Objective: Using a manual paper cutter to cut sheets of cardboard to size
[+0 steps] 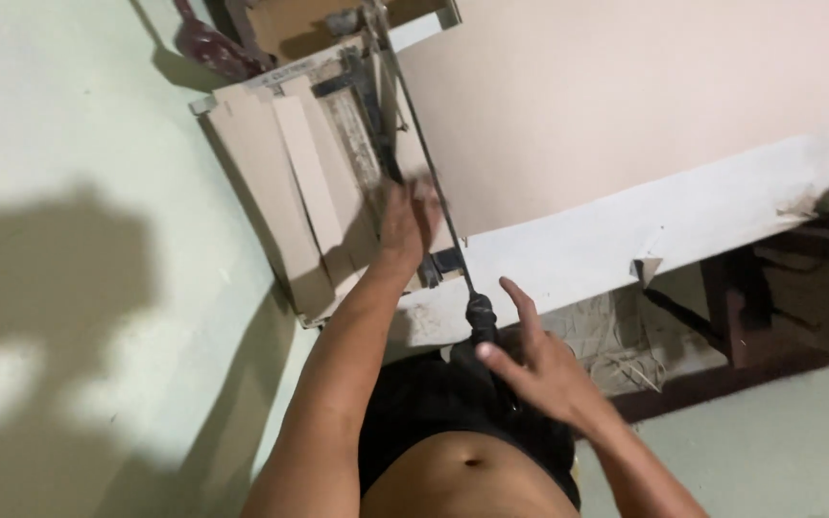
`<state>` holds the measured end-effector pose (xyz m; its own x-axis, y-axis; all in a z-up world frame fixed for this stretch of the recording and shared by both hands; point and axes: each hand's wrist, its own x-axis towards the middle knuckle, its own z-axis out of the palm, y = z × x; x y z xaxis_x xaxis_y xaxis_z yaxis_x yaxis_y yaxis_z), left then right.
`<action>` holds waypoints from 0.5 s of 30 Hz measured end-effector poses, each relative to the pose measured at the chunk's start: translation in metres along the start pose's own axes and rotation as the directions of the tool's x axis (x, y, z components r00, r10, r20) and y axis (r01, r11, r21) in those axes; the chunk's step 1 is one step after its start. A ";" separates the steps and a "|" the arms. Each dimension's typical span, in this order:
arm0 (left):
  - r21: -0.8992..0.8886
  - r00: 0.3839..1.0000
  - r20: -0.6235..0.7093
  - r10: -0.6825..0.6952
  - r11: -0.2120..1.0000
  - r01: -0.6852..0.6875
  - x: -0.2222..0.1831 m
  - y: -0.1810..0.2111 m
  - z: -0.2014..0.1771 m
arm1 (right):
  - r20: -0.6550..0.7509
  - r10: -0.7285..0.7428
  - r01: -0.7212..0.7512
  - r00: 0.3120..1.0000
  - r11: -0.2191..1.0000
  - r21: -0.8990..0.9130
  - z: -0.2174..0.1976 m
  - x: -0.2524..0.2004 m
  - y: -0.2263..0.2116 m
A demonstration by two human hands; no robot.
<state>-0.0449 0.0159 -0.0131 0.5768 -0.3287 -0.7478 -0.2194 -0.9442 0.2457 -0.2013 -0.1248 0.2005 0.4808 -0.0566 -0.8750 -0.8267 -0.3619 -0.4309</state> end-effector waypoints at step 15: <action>0.780 0.883 0.241 0.402 0.462 -0.423 -0.078 -0.137 -0.020 | -0.314 0.162 0.237 0.935 0.372 0.897 -0.047 0.220 0.171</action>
<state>-0.0440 0.1705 0.0242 0.2315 -0.6645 -0.7106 -0.9587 -0.2797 -0.0509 -0.2230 -0.2424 -0.0551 0.4082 -0.4040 -0.8187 -0.4556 0.6869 -0.5662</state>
